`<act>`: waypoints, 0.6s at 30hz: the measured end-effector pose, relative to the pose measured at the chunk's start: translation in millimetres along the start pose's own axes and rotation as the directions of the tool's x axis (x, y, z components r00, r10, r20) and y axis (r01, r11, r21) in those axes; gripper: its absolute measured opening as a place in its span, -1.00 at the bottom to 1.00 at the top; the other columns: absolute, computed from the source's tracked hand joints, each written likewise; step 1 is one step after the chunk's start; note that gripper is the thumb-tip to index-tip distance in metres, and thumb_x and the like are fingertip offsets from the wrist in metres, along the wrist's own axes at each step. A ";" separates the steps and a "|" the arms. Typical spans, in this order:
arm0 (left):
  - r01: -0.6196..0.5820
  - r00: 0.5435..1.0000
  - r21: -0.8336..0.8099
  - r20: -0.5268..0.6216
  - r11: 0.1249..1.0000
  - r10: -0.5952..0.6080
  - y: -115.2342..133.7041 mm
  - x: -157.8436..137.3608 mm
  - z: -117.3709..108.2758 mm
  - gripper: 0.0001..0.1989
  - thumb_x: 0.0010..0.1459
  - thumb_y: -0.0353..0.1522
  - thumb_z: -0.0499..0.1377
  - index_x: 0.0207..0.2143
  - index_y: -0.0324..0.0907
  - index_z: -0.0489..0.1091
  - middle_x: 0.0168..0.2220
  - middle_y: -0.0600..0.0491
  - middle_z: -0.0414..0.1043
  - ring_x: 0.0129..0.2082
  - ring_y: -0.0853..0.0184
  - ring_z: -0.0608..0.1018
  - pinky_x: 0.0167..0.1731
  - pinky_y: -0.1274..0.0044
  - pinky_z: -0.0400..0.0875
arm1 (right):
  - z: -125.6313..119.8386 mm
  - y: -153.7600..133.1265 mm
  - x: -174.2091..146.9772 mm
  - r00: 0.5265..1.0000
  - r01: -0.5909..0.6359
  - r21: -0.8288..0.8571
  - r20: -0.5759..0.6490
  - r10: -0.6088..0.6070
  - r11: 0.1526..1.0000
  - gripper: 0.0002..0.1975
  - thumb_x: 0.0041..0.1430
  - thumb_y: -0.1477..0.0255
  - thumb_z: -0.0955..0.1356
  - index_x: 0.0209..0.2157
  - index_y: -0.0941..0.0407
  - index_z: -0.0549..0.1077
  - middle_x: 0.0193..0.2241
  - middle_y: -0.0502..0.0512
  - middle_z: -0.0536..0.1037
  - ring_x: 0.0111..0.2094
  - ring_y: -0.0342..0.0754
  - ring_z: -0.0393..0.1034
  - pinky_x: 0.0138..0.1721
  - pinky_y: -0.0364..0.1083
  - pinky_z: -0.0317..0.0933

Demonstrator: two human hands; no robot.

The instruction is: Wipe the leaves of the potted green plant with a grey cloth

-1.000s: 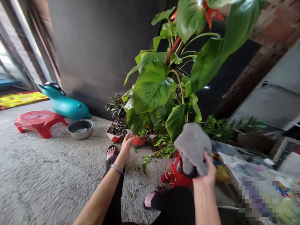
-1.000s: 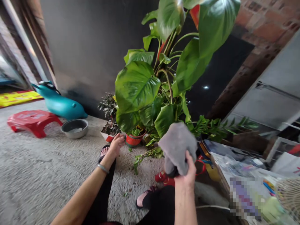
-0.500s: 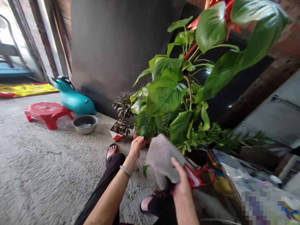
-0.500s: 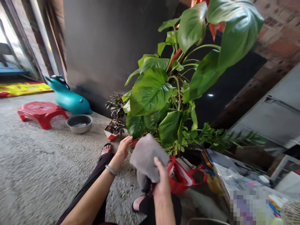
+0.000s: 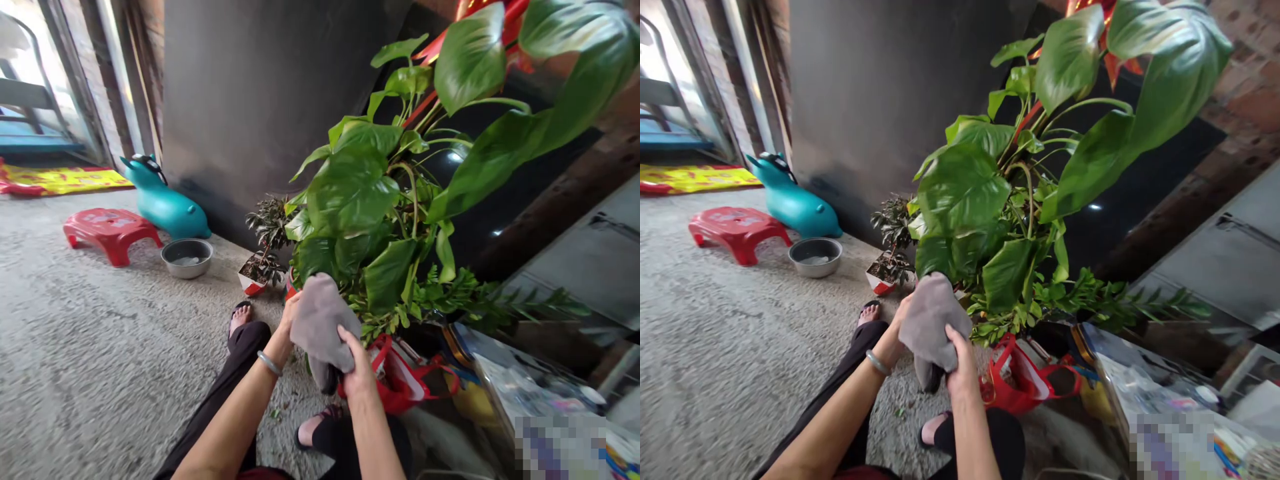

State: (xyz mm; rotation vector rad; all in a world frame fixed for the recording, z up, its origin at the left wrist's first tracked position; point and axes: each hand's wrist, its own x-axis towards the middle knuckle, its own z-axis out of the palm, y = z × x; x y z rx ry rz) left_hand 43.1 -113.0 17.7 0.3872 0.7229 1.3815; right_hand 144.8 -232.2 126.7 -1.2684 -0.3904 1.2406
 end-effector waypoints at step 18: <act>0.024 1.000 -0.074 0.016 0.997 -0.023 13.4 -13.2 4.2 -0.68 -0.14 -0.30 0.55 -0.38 -0.17 0.52 -0.45 0.06 0.55 -0.45 0.28 0.55 -0.37 0.46 0.45 | -2.6 7.8 -1.3 0.993 -0.106 0.096 -0.048 0.111 0.990 -0.64 -0.13 0.33 0.60 -0.23 0.11 0.65 -0.34 0.09 0.76 -0.20 0.15 0.71 -0.13 0.07 0.61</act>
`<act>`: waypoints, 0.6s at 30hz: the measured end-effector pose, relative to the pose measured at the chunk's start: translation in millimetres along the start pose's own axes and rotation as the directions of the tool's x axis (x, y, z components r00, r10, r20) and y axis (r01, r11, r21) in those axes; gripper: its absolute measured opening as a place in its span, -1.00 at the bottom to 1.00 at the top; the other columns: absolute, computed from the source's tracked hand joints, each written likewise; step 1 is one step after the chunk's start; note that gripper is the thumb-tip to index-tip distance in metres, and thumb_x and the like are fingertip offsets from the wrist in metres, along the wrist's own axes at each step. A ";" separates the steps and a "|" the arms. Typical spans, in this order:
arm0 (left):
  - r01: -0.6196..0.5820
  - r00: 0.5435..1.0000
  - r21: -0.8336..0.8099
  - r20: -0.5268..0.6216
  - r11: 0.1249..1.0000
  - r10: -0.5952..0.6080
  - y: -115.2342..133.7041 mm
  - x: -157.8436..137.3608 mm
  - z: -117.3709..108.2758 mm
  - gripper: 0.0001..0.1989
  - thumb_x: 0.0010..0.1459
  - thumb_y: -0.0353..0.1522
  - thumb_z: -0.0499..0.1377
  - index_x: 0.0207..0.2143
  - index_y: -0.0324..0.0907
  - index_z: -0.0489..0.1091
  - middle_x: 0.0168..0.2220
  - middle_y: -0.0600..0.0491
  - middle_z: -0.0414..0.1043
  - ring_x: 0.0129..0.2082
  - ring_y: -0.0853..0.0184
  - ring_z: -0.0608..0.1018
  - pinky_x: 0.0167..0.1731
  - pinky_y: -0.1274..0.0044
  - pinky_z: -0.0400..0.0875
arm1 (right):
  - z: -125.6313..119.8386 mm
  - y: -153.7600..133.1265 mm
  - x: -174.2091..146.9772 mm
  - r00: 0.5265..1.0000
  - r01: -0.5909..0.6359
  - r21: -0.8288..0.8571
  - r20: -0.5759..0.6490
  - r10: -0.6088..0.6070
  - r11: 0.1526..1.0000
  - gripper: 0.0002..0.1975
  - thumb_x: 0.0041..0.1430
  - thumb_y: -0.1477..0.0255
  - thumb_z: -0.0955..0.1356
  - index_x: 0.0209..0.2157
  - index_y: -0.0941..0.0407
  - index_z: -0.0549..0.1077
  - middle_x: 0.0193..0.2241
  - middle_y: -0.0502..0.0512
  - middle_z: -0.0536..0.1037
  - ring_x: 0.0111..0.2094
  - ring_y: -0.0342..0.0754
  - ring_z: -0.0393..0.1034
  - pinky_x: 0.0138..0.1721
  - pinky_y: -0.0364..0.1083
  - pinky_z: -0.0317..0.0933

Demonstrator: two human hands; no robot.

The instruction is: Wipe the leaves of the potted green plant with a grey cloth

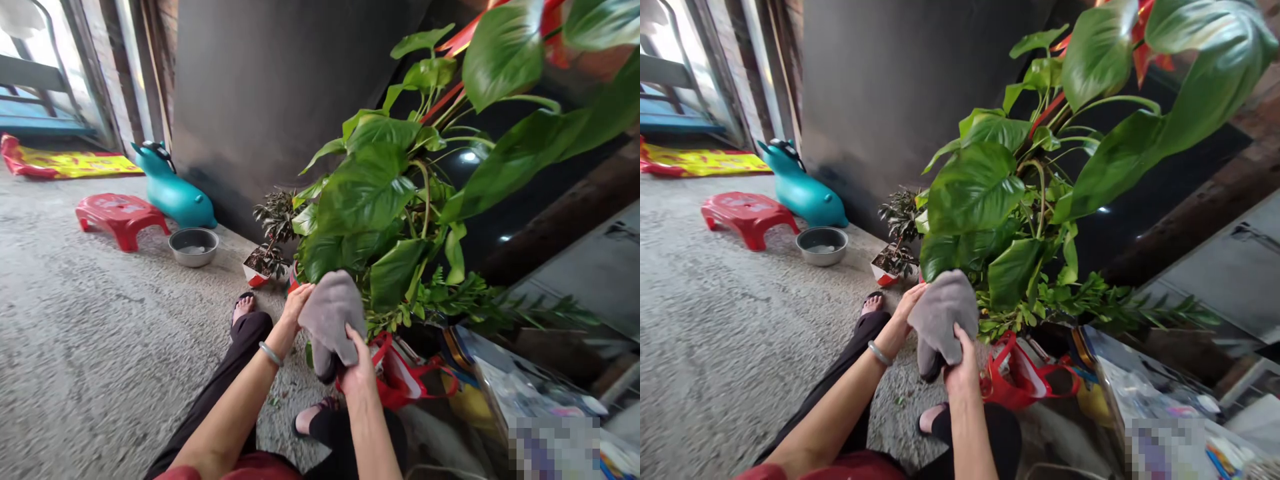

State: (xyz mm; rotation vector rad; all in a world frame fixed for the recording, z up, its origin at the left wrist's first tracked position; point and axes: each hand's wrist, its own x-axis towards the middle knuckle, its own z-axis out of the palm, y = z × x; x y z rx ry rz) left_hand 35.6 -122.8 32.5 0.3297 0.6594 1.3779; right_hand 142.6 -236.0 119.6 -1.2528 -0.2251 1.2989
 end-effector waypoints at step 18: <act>0.002 0.999 -0.014 -0.038 1.000 -0.003 0.5 1.5 1.3 -0.82 -0.06 -0.44 0.47 -0.42 -0.21 0.53 -0.46 0.04 0.56 -0.47 0.35 0.50 -0.41 0.50 0.42 | 9.6 2.6 13.0 1.000 -0.014 -0.025 0.016 0.015 1.000 -0.67 -0.14 0.31 0.58 -0.26 0.09 0.65 -0.34 0.07 0.76 -0.25 0.13 0.70 -0.17 0.05 0.60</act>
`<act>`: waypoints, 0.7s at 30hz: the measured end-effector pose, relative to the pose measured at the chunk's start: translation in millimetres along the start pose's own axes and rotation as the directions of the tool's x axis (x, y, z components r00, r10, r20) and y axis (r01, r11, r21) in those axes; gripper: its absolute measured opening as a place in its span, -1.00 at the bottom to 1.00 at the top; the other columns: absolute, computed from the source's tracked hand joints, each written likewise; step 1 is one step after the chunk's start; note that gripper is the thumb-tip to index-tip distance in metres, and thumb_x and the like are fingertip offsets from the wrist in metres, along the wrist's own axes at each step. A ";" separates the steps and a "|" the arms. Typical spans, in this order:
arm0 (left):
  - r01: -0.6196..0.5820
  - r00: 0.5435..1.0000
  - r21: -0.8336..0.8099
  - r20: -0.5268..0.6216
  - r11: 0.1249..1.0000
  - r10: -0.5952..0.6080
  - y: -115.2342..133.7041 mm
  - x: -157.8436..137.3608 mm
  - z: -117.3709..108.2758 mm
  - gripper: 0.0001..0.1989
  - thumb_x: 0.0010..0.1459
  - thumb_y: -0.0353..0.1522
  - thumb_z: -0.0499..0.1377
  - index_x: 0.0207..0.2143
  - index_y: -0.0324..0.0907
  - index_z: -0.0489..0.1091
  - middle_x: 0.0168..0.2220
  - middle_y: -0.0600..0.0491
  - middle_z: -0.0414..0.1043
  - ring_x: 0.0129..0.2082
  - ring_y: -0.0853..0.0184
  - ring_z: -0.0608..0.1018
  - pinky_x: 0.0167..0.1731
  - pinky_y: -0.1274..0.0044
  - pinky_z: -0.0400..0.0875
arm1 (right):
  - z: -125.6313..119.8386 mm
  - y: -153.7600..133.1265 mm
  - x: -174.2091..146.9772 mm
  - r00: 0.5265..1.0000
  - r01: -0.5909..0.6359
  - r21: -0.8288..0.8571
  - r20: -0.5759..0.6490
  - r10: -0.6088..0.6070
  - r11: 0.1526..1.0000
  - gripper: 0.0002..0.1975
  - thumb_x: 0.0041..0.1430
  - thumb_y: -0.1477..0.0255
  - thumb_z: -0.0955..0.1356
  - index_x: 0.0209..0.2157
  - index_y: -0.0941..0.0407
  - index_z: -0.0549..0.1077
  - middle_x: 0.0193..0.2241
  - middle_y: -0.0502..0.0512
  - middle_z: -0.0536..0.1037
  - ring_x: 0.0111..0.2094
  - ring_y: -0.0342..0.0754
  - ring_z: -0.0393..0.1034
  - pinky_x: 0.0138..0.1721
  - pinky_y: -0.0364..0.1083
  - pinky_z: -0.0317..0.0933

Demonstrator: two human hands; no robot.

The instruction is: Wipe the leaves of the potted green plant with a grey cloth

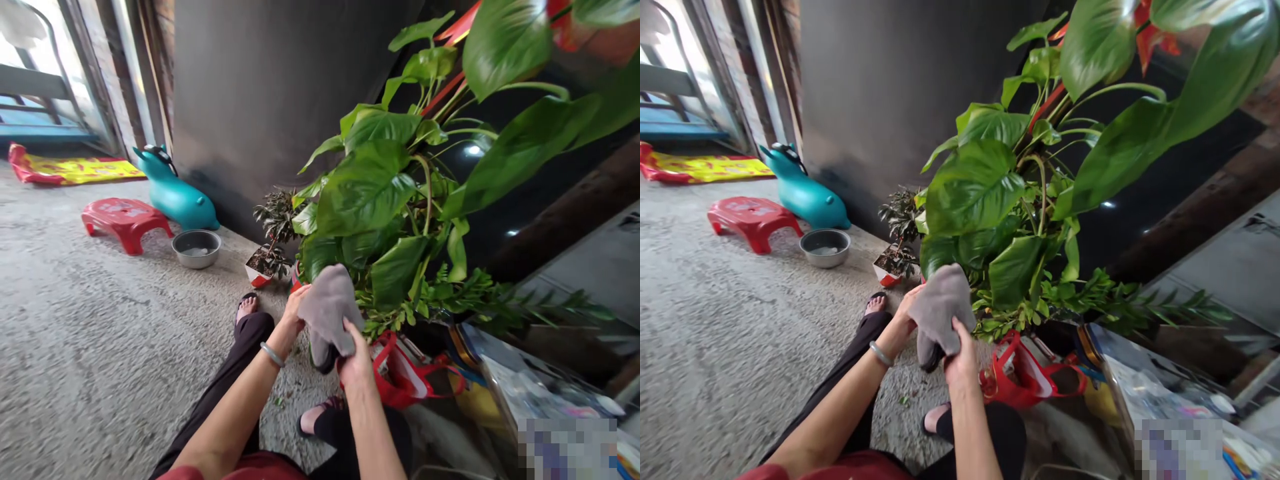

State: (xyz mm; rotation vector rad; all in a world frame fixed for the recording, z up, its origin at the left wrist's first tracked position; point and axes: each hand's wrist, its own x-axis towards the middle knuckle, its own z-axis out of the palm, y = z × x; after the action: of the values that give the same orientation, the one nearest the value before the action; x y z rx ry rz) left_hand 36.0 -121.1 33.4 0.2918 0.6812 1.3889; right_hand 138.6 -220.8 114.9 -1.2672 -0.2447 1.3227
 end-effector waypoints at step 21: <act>-0.006 0.999 0.073 -0.040 0.997 0.009 5.6 6.3 -13.4 -0.71 -0.07 -0.27 0.52 -0.34 -0.17 0.55 -0.35 -0.05 0.63 -0.41 0.29 0.55 -0.39 0.49 0.44 | -39.2 28.9 6.8 0.999 -0.021 -0.015 -0.035 0.021 1.000 -0.69 -0.17 0.27 0.61 -0.31 0.02 0.67 -0.32 0.00 0.78 -0.20 0.13 0.72 -0.16 0.05 0.63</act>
State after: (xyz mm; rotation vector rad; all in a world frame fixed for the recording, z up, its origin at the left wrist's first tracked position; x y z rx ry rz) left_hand 23.8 -116.6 24.4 0.3250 0.7661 1.3824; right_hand 153.7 -243.8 74.2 -1.3080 -0.2183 1.3179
